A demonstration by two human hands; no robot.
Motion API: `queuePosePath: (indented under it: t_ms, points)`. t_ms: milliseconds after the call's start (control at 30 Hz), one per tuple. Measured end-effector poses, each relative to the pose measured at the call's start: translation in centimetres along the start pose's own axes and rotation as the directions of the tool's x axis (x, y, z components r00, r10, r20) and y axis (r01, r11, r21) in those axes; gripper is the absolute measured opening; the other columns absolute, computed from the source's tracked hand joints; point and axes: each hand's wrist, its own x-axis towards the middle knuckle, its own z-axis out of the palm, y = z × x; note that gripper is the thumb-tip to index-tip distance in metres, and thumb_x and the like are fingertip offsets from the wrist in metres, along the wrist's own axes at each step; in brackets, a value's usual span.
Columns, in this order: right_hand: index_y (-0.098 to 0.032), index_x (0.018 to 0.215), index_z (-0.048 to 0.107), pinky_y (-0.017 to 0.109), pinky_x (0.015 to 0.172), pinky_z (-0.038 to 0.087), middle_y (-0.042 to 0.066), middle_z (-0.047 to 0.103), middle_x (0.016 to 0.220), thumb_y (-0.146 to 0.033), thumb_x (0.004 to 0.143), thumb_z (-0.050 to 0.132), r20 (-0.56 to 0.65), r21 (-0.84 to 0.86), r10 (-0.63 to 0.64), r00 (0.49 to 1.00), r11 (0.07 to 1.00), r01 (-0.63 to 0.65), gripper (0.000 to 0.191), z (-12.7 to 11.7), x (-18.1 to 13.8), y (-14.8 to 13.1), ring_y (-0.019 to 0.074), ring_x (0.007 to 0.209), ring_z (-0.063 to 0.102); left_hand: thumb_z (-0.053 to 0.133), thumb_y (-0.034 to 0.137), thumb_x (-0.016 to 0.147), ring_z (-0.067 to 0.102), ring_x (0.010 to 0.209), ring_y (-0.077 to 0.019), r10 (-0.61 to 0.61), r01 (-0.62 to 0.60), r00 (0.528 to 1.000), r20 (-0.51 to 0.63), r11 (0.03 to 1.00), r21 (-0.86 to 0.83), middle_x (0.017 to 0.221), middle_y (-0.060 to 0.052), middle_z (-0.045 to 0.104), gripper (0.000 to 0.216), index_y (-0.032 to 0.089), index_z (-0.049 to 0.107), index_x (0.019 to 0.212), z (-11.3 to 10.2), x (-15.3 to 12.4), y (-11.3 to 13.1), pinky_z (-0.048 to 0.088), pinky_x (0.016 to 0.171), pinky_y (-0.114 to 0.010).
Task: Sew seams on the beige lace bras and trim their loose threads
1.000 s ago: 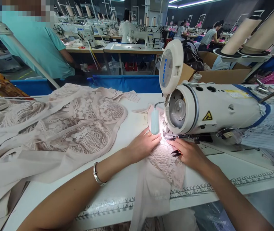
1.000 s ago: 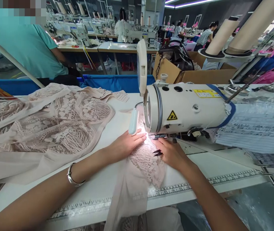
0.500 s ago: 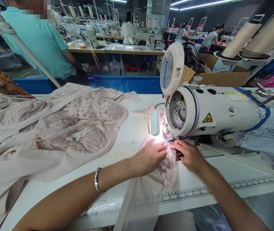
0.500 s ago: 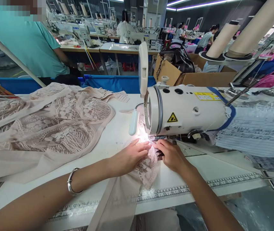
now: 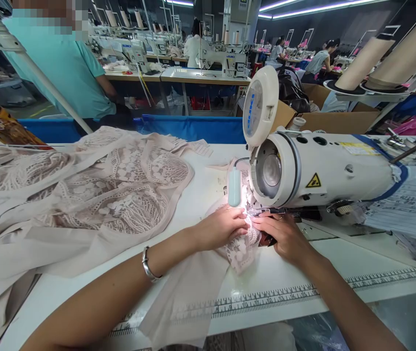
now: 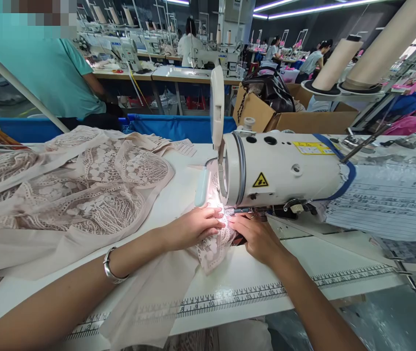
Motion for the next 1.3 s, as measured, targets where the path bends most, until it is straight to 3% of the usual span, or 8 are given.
queuePosePath:
  t_ms: [200, 333, 500, 633, 733, 833, 1067, 1300]
  points:
    - [-0.021, 0.107, 0.071, 0.036, 0.081, 0.053, 0.005, 0.076, 0.112, 0.006, 0.079, 0.039, -0.037, 0.013, -0.042, 0.998, 0.999, 0.043, 0.051, -0.3, 0.4, -0.5, 0.0233, 0.108, 0.065, 0.039, 0.011, 0.101, 0.059, 0.101, -0.0238, 0.05, -0.048, 0.999, -0.008, 0.974, 0.221, 0.101, -0.01, 0.066, 0.026, 0.015, 0.063, 0.091, 0.3, -0.1, 0.7, 0.044, 0.083, -0.036]
    - [-0.022, 0.101, 0.071, 0.036, 0.079, 0.052, 0.004, 0.077, 0.103, 0.003, 0.085, 0.043, -0.077, 0.022, -0.081, 0.994, 0.996, 0.083, 0.041, -0.6, 0.5, -0.7, 0.0225, 0.099, 0.067, 0.037, 0.006, 0.098, 0.058, 0.087, -0.021, 0.102, -0.112, 0.993, 0.053, 0.957, 0.266, 0.091, -0.009, 0.065, 0.026, 0.014, 0.06, 0.089, 0.2, 0.1, 0.9, 0.044, 0.081, -0.035]
    - [-0.021, 0.11, 0.067, 0.038, 0.083, 0.052, 0.004, 0.076, 0.111, 0.01, 0.073, 0.039, -0.137, -0.023, -0.118, 0.983, 0.993, 0.116, 0.056, -0.2, 0.4, -0.3, 0.0221, 0.102, 0.067, 0.042, 0.01, 0.1, 0.058, 0.086, -0.0209, 0.055, -0.051, 0.998, -0.006, 0.957, 0.287, 0.096, -0.009, 0.064, 0.023, 0.015, 0.058, 0.117, 0.1, 0.1, 0.8, 0.042, 0.073, -0.033]
    - [-0.021, 0.118, 0.065, 0.039, 0.088, 0.051, 0.004, 0.075, 0.116, 0.012, 0.065, 0.037, -0.144, -0.039, -0.115, 0.983, 0.993, 0.111, 0.069, 0.2, 0.3, 0.0, 0.0219, 0.106, 0.066, 0.043, 0.008, 0.099, 0.058, 0.094, -0.0235, 0.023, -0.012, 0.999, -0.035, 0.954, 0.3, 0.101, -0.012, 0.063, 0.019, 0.012, 0.06, 0.107, 0.7, 0.0, 0.9, 0.042, 0.075, -0.034]
    - [-0.021, 0.114, 0.067, 0.039, 0.085, 0.052, 0.004, 0.075, 0.111, 0.011, 0.07, 0.04, -0.158, 0.01, -0.133, 0.978, 0.991, 0.136, 0.061, 0.2, 0.4, -0.1, 0.0227, 0.103, 0.065, 0.041, 0.005, 0.097, 0.057, 0.093, -0.0231, 0.08, -0.079, 0.997, 0.008, 0.948, 0.309, 0.101, -0.013, 0.064, 0.022, 0.011, 0.062, 0.099, 0.7, 0.0, 0.9, 0.042, 0.075, -0.034]
    - [-0.023, 0.105, 0.07, 0.039, 0.081, 0.052, 0.004, 0.075, 0.1, 0.004, 0.081, 0.048, -0.168, 0.102, -0.149, 0.974, 0.981, 0.167, 0.042, 0.0, 0.5, -0.2, 0.0231, 0.095, 0.064, 0.045, 0.002, 0.092, 0.058, 0.088, -0.0202, 0.127, -0.141, 0.989, 0.073, 0.958, 0.251, 0.107, -0.009, 0.066, 0.028, 0.016, 0.064, 0.107, 0.0, 0.0, 1.0, 0.04, 0.072, -0.034]
    - [-0.024, 0.103, 0.072, 0.04, 0.083, 0.052, 0.004, 0.075, 0.095, -0.005, 0.089, 0.053, -0.185, 0.156, -0.092, 0.978, 0.98, 0.122, 0.03, 0.3, 0.4, -0.1, 0.0229, 0.092, 0.064, 0.062, 0.027, 0.092, 0.054, 0.079, -0.0213, 0.021, -0.034, 0.998, 0.053, 0.963, 0.267, 0.105, -0.007, 0.064, 0.025, 0.022, 0.065, 0.117, -0.2, -0.2, 1.6, 0.033, 0.063, -0.034]
    - [-0.023, 0.111, 0.068, 0.038, 0.088, 0.054, 0.005, 0.075, 0.112, 0.004, 0.082, 0.048, -0.195, 0.121, -0.086, 0.977, 0.986, 0.111, 0.044, 0.6, 0.1, 0.4, 0.0229, 0.103, 0.067, 0.047, 0.005, 0.093, 0.057, 0.081, -0.021, 0.004, -0.001, 1.0, -0.008, 0.95, 0.313, 0.098, -0.009, 0.067, 0.027, 0.013, 0.067, 0.11, 0.6, 0.0, 1.3, 0.034, 0.063, -0.034]
